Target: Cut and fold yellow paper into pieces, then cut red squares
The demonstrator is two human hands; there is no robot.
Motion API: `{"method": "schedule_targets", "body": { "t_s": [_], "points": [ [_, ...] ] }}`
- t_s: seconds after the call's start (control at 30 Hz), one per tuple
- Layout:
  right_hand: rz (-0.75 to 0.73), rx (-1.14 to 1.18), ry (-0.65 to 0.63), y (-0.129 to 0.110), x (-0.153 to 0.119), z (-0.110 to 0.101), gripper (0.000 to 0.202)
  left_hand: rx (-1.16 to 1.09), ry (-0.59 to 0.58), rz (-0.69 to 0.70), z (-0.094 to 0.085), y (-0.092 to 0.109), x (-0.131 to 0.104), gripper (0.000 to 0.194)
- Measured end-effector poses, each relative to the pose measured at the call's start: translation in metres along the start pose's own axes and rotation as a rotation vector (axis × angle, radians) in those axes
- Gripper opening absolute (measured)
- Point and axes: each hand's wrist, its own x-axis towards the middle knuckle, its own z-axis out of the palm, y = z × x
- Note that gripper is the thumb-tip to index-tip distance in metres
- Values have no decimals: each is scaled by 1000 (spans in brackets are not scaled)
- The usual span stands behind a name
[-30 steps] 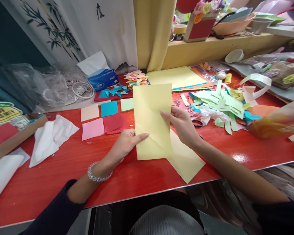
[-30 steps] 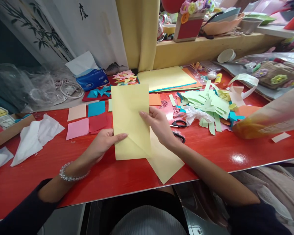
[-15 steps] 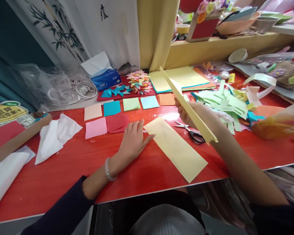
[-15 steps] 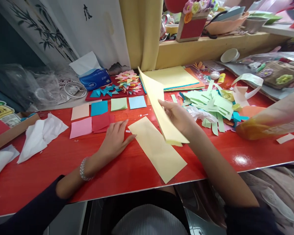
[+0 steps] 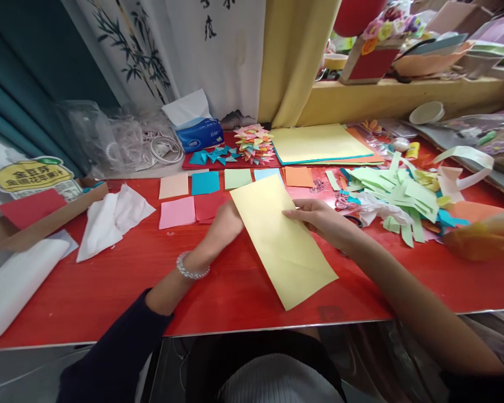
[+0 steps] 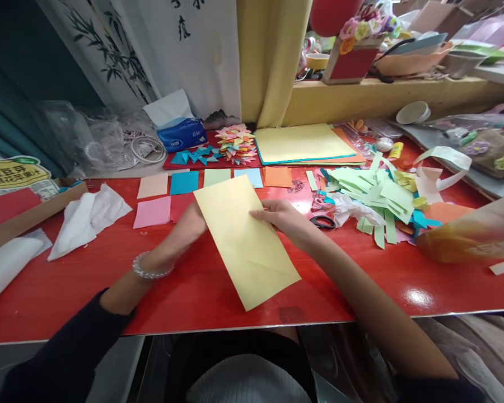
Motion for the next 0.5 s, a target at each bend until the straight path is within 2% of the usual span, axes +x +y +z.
{"method": "schedule_targets", "body": {
  "t_s": [0.03, 0.1, 0.17, 0.2, 0.3, 0.37, 0.43, 0.5],
  "points": [
    [-4, 6, -2, 2, 1, 1, 32, 24, 124, 62, -9, 2, 3, 15],
    [-10, 18, 2, 4, 2, 2, 31, -73, 397, 208, -26, 8, 7, 21],
    [-18, 23, 12, 5, 3, 3, 31, -194, 578, 307, -41, 20, 6, 23],
    [-23, 22, 27, 6, 4, 3, 31, -253, 630, 323, -48, 27, 3, 18],
    [-20, 25, 96, 9, 6, 3, 29, -383, 567, 315, -65, 44, -7, 9],
    [-14, 29, 129, 12, 9, 2, 27, -354, 476, 267, -72, 48, -11, 10],
    [-17, 19, 133, 15, 11, 2, 26, -315, 421, 245, -72, 44, -14, 17],
    [-31, 2, 125, 17, 12, 2, 26, -277, 331, 174, -64, 35, -19, 24]
  ]
}}
